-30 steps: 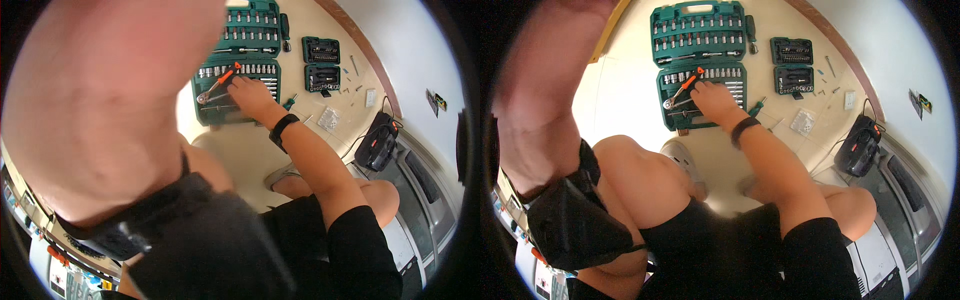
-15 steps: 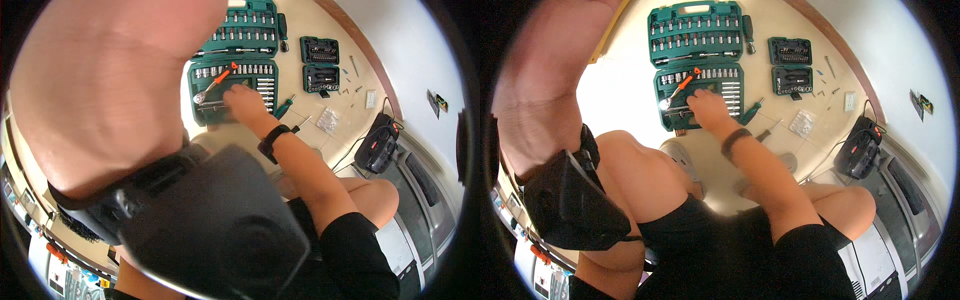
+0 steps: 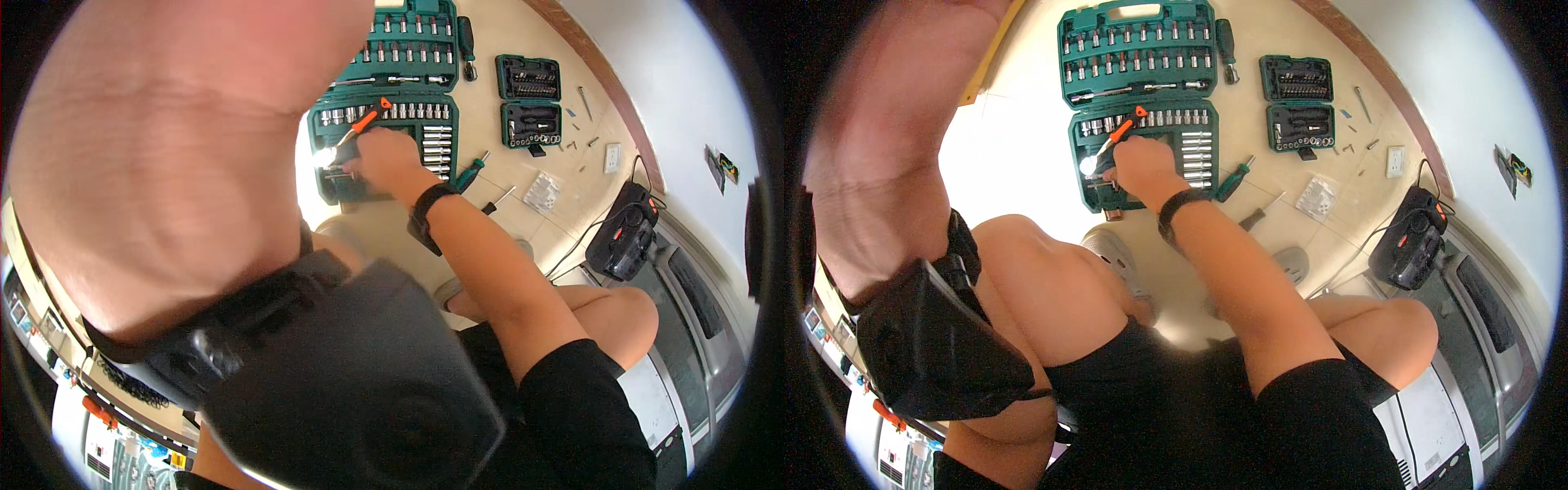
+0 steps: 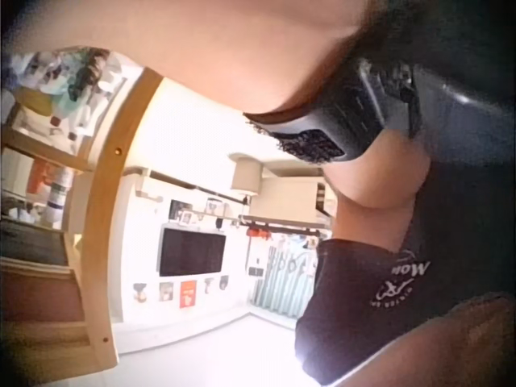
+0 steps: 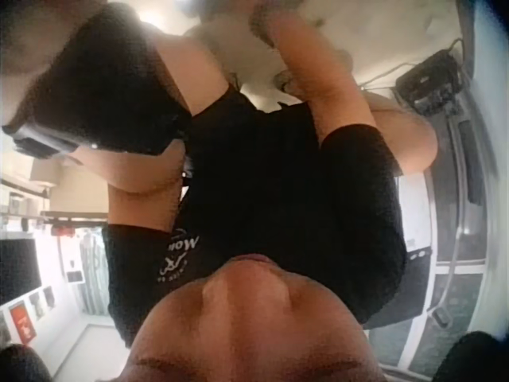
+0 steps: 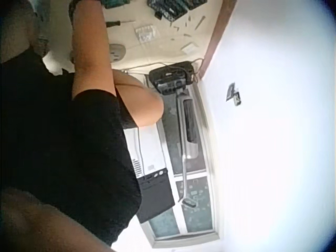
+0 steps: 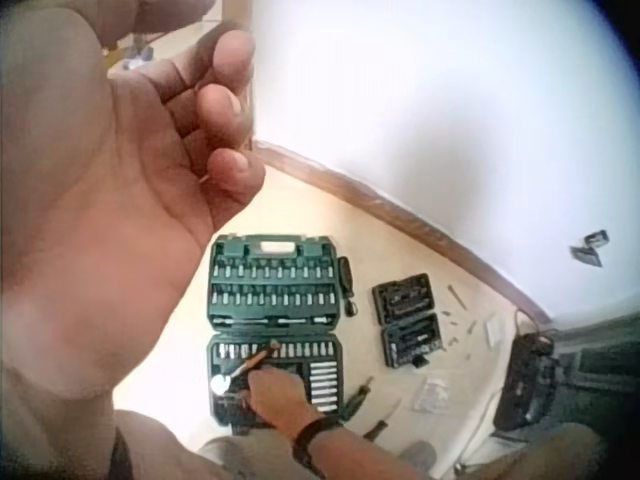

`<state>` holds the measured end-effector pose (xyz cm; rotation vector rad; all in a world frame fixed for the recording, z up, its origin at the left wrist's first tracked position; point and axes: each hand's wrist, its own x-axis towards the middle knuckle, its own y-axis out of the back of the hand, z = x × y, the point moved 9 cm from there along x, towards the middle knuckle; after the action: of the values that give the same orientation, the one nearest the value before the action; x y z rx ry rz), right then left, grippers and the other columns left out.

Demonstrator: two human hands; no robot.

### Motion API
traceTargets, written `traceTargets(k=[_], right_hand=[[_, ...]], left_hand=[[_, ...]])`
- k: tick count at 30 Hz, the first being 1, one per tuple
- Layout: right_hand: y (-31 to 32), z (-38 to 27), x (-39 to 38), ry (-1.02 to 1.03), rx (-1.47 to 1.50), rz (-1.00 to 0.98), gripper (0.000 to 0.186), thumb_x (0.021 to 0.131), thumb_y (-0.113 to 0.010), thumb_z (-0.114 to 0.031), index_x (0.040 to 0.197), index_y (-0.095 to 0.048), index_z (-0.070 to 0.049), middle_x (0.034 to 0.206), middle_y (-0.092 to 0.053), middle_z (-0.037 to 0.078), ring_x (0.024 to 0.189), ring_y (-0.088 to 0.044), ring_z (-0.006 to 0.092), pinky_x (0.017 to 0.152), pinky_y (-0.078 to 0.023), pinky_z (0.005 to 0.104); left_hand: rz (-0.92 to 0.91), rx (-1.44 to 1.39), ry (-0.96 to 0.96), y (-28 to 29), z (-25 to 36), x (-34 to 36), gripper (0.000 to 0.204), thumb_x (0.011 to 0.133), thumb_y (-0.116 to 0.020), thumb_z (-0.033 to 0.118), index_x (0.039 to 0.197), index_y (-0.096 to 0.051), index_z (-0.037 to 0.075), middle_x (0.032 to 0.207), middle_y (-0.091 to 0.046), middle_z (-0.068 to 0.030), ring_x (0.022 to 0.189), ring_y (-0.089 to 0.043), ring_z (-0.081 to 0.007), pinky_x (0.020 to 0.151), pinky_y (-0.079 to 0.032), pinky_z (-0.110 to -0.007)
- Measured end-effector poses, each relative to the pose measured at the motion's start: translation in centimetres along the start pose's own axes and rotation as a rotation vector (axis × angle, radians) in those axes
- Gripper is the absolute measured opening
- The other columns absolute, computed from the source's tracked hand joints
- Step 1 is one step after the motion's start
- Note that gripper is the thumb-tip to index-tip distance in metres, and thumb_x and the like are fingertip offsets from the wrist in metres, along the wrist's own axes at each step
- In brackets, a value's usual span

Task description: The person unscrews and removes a wall socket plate using a screwdriver, handles electrical wires, and attaches a new socket component by tightening screws.

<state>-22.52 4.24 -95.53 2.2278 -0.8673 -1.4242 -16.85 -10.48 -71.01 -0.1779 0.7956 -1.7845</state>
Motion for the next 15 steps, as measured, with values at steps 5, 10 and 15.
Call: traceTargets(k=[5,10,15], right_hand=[[-0.6,-1.1,0.5,-0.091,-0.048,-0.020,0.043,0.088,-0.070,-0.046,0.103,-0.073,-0.006,0.107,-0.068,0.015,0.101,-0.068,0.0317,0.084,-0.055,0.0436],[-1.3,0.1,0.6,-0.065,-0.047,-0.048,0.037,0.091,-0.070,-0.040,0.104,-0.073,-0.006,0.111,-0.066,0.015,0.099,-0.069,0.0317,0.080,-0.057,0.0426],[0.5,2.3,-3.1,0.039,0.000,0.250,0.037,0.090,-0.069,-0.037,0.105,-0.064,-0.004,0.105,-0.065,0.016,0.095,-0.069,0.0354,0.079,-0.057,0.0459]], left_hand=[[0.003,-0.007,0.001,-0.3,0.1,0.0,0.035,0.104,-0.043,0.023,0.123,-0.054,-0.004,0.101,-0.054,-0.0067,0.083,-0.045,-0.0156,0.077,-0.039,-0.029],[0.001,-0.014,0.001,-0.3,-0.1,0.1,0.035,0.104,-0.043,0.023,0.123,-0.054,-0.004,0.101,-0.054,-0.0069,0.083,-0.045,-0.0157,0.077,-0.039,-0.029],[-0.011,-0.014,-0.010,-0.3,0.4,0.5,0.035,0.104,-0.042,0.023,0.123,-0.054,-0.004,0.101,-0.054,-0.0070,0.083,-0.045,-0.0158,0.077,-0.039,-0.029]])
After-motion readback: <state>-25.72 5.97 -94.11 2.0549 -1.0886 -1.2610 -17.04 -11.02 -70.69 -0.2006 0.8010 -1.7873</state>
